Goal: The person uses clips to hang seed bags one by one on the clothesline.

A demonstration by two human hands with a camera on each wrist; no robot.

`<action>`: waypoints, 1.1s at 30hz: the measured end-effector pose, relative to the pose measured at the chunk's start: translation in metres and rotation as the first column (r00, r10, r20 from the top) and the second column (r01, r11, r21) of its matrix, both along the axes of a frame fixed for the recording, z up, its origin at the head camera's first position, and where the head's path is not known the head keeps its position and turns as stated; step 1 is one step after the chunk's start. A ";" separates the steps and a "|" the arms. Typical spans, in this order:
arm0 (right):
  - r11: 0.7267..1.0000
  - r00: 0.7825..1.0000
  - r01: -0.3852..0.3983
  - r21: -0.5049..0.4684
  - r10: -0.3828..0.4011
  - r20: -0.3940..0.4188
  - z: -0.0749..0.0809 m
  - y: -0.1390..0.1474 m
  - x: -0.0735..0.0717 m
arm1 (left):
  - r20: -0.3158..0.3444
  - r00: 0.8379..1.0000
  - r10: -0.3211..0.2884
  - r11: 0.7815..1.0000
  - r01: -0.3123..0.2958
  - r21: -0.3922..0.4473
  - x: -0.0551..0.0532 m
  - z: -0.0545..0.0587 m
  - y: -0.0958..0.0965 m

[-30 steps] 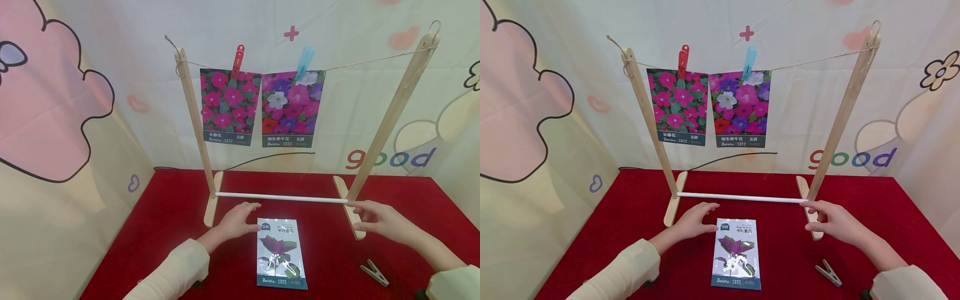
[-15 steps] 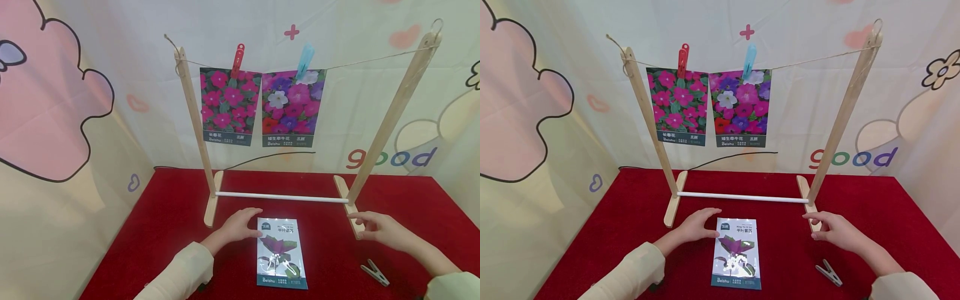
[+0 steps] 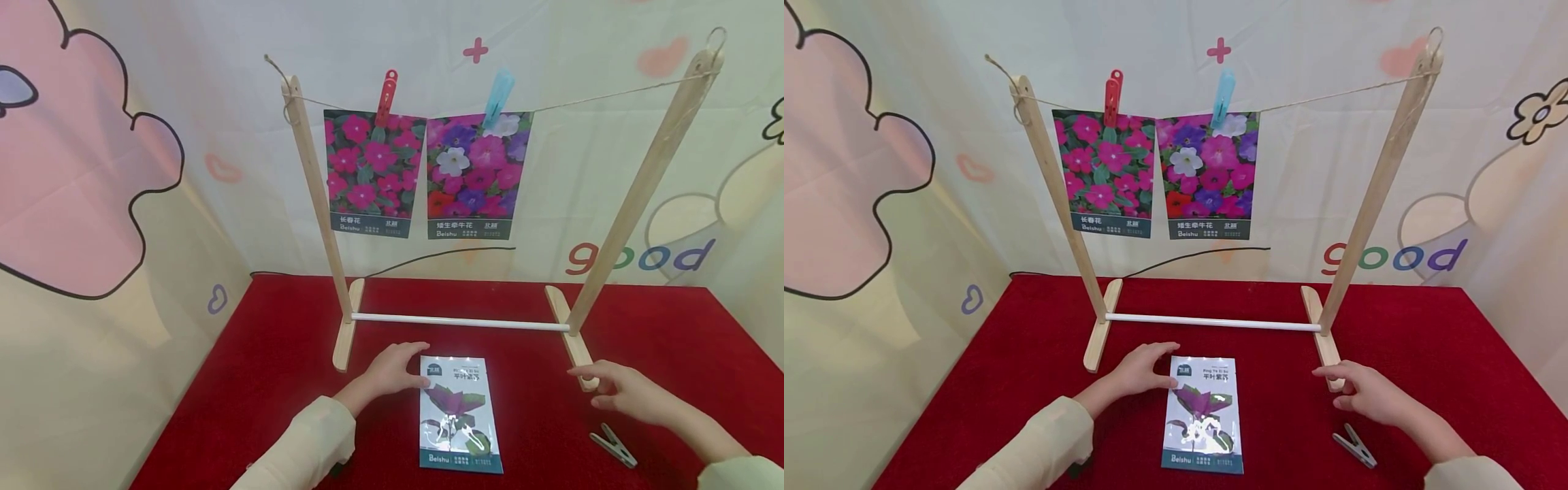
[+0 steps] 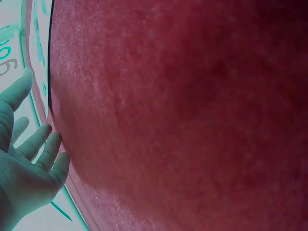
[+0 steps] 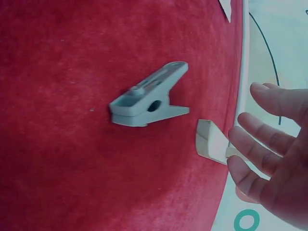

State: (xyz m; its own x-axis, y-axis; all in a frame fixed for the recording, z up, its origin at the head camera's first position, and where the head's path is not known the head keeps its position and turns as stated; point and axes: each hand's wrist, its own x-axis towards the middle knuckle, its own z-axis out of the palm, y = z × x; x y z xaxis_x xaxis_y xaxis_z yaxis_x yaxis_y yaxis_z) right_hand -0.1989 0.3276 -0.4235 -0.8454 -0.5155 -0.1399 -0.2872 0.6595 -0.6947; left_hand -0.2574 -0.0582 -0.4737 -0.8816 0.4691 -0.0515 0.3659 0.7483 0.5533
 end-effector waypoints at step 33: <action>1.000 0.990 0.008 0.002 -0.008 0.138 -0.032 0.018 0.014 | -0.069 0.997 -0.018 0.999 0.016 -0.029 0.001 0.002 0.006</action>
State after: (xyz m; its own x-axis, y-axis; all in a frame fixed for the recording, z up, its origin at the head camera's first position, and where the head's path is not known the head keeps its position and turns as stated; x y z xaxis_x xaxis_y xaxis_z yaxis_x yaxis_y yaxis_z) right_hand -0.1849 0.3459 -0.4558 -0.8219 -0.5085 -0.2569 -0.1831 0.6627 -0.7261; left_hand -0.2563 -0.0525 -0.4719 -0.8756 0.4831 -0.0046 0.4151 0.7571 0.5045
